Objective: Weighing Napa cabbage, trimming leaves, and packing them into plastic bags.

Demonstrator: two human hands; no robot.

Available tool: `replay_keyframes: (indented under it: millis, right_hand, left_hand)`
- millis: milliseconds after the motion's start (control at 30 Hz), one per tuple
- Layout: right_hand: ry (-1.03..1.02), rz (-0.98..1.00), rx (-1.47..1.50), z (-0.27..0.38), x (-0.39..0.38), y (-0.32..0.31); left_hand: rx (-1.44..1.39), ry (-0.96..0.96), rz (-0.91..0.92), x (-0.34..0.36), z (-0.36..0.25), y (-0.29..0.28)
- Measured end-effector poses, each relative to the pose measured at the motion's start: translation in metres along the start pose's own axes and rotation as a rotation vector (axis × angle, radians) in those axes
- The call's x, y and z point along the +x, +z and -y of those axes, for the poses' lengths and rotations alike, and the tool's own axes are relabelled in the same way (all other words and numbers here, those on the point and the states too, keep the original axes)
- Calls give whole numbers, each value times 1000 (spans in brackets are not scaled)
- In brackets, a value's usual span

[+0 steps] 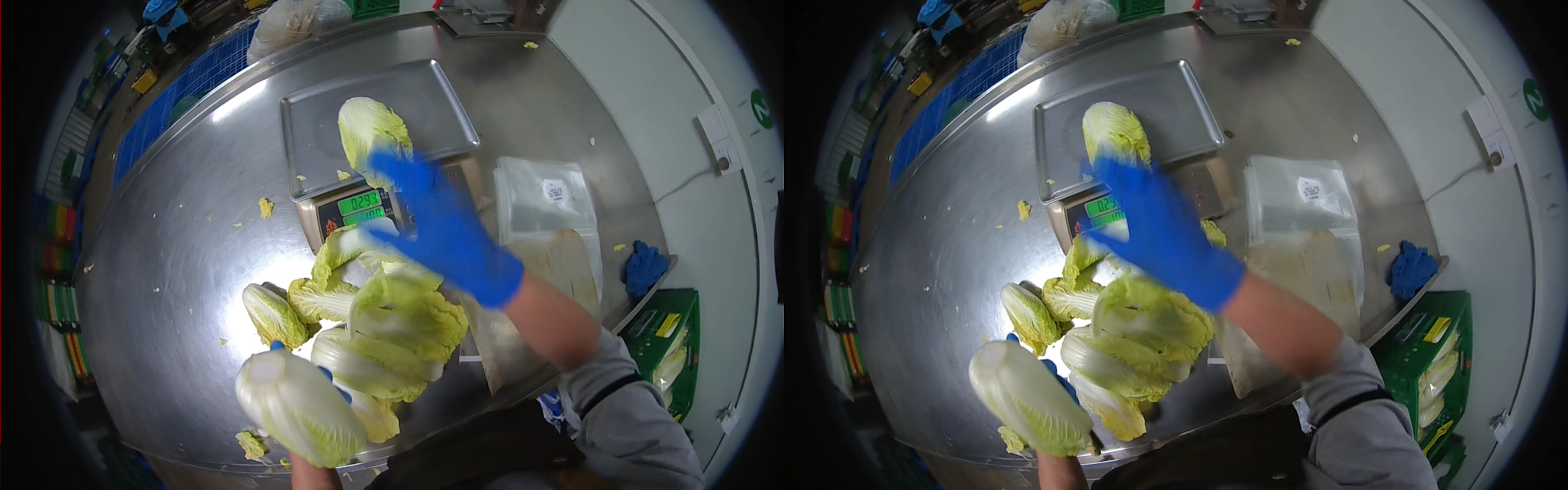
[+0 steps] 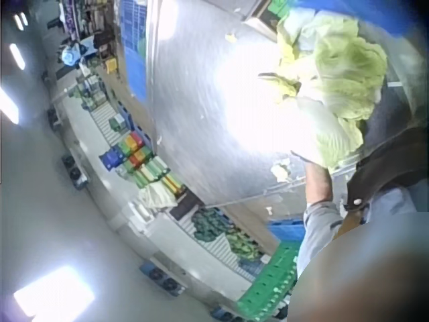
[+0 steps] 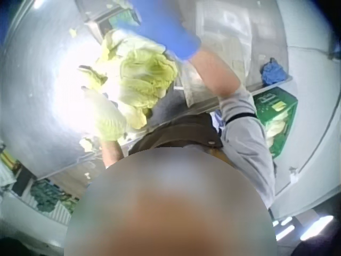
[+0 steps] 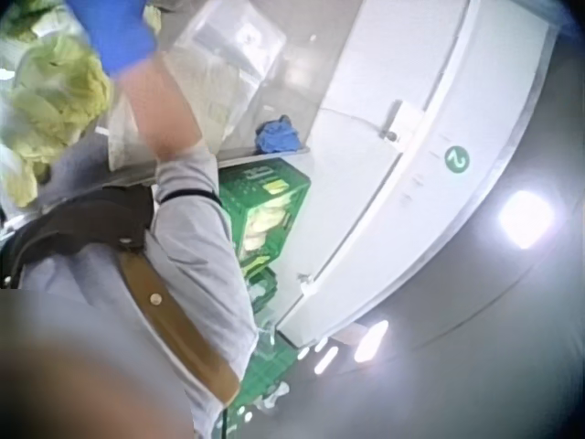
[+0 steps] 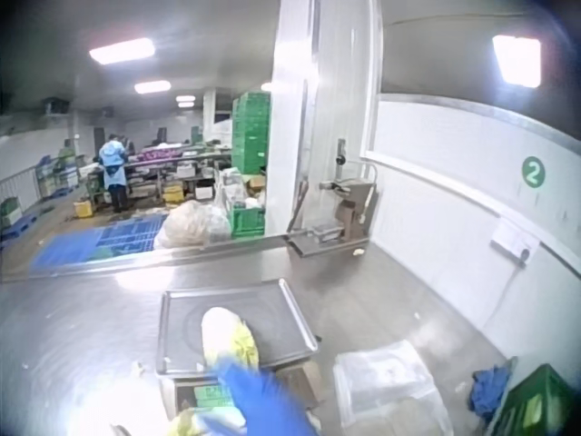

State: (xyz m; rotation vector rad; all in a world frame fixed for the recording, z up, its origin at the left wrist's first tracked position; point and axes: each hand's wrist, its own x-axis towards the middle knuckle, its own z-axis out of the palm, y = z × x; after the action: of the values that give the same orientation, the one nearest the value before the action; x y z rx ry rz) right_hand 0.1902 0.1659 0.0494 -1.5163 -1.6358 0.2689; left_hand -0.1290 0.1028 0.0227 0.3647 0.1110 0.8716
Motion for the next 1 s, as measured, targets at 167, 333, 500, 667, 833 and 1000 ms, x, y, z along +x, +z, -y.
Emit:
replay_keyframes:
  millis: [167, 333, 500, 667, 833, 1000]
  right_hand:
    - [479, 33, -316, -69, 98, 12]
    - [516, 85, 595, -70, 38, -42]
    - [452, -1, 673, -19, -157, -131]
    - [695, -245, 593, -10, -314, -166]
    - [680, -248, 451, -24, -358, -151]
    - [629, 51, -34, -22, -346, -168]
  left_hand:
    - [382, -120, -351, 3, 29, -19]
    - [373, -161, -601, 28, 94, 33]
    - [292, -295, -535, 27, 176, 71]
    - [367, -427, -540, 7, 262, 66]
    - [648, -383, -500, -4, 305, 30]
    - [1413, -269, -310, -10, 303, 9]
